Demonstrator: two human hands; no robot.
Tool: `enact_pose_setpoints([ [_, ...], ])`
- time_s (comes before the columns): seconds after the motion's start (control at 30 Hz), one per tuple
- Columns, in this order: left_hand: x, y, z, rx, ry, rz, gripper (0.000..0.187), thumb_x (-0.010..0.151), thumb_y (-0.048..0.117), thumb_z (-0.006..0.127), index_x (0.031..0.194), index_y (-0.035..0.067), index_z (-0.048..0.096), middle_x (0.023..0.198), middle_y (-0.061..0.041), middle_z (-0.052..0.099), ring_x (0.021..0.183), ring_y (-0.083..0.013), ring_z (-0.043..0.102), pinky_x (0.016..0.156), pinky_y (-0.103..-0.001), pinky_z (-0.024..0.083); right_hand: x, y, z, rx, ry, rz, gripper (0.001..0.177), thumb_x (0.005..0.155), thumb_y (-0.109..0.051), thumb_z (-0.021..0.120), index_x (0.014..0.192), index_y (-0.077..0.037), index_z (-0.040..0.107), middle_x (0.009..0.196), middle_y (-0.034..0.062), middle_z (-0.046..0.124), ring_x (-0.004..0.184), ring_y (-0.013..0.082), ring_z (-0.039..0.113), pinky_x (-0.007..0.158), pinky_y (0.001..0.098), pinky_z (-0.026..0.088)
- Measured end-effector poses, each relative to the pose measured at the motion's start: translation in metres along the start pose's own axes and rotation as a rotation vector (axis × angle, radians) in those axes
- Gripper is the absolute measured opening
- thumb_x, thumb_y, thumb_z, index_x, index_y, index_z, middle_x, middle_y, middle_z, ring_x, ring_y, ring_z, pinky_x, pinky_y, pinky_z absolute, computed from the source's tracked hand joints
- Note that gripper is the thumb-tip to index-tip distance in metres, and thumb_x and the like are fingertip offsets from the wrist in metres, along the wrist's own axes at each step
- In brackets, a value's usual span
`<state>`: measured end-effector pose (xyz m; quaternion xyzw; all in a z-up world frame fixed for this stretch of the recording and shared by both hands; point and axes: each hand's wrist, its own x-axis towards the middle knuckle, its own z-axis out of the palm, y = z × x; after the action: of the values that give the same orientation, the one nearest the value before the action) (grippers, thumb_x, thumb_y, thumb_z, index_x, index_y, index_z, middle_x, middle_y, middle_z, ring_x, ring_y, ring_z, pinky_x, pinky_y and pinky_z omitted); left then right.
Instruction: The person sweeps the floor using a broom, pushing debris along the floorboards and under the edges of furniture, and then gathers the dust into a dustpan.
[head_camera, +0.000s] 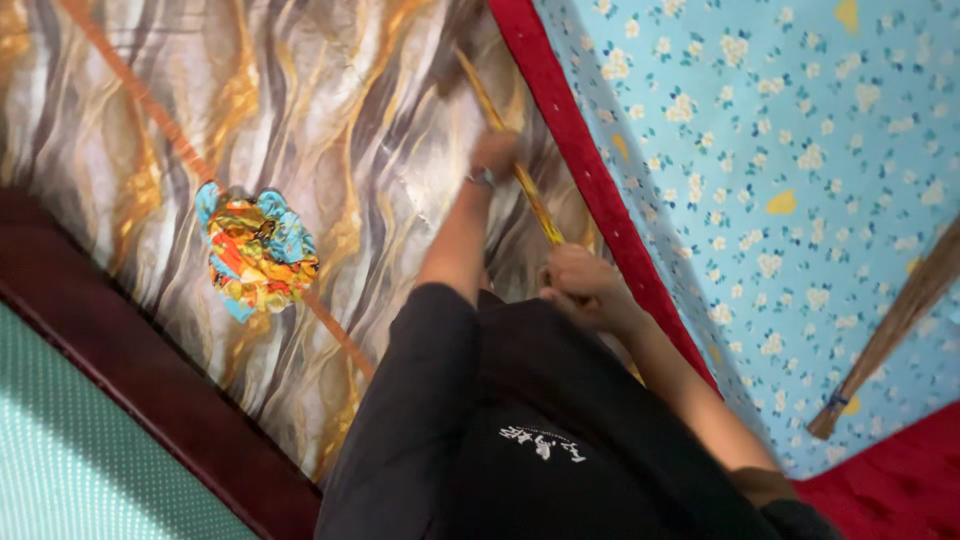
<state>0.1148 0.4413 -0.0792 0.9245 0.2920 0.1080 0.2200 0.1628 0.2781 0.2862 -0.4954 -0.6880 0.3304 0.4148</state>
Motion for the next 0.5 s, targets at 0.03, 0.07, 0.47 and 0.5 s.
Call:
enact_pose_setpoints([
  [0.03,0.008,-0.011,-0.007,-0.03,0.093,-0.029,0.002,0.062,0.01,0.055,0.06,0.011,0.056,0.067,-0.01,0.057,0.068,-0.0292,0.056,0.067,-0.042,0.042,0.003,0.007,-0.002,0.079,-0.03,-0.004,0.031,0.074,-0.007,0.062,0.055,-0.004,0.038,0.058,0.0083,0.04,0.057,0.0236,0.046,0.065,0.0378,0.04],
  [0.07,0.013,-0.017,-0.014,-0.06,0.185,-0.059,0.003,0.064,0.01,0.055,0.062,0.011,0.055,0.067,-0.011,0.056,0.068,-0.0297,0.055,0.069,-0.042,0.042,0.004,0.011,-0.005,0.159,-0.06,-0.008,0.031,0.076,-0.007,0.061,0.057,-0.004,0.037,0.059,0.0065,0.042,0.058,0.0216,0.047,0.075,0.04,0.042],
  [0.47,-0.045,0.157,-0.106,-0.747,0.103,0.027,0.012,0.069,0.019,0.062,0.076,0.009,0.057,0.073,-0.011,0.058,0.069,-0.0272,0.057,0.061,-0.038,0.042,0.015,-0.1,-0.075,0.211,0.205,0.089,0.032,0.077,0.0,0.05,0.049,-0.005,0.034,0.049,0.0043,0.04,0.042,0.0156,0.04,0.045,0.0282,0.035],
  [0.5,-0.054,0.166,-0.098,-0.74,-0.036,-0.026,0.012,0.07,0.023,0.064,0.072,0.013,0.058,0.072,-0.009,0.06,0.068,-0.0261,0.058,0.062,-0.039,0.042,0.022,-0.102,-0.071,0.216,0.197,0.084,0.032,0.077,0.0,0.05,0.049,-0.005,0.034,0.049,0.0043,0.04,0.042,0.0156,0.04,0.045,0.0282,0.035],
])
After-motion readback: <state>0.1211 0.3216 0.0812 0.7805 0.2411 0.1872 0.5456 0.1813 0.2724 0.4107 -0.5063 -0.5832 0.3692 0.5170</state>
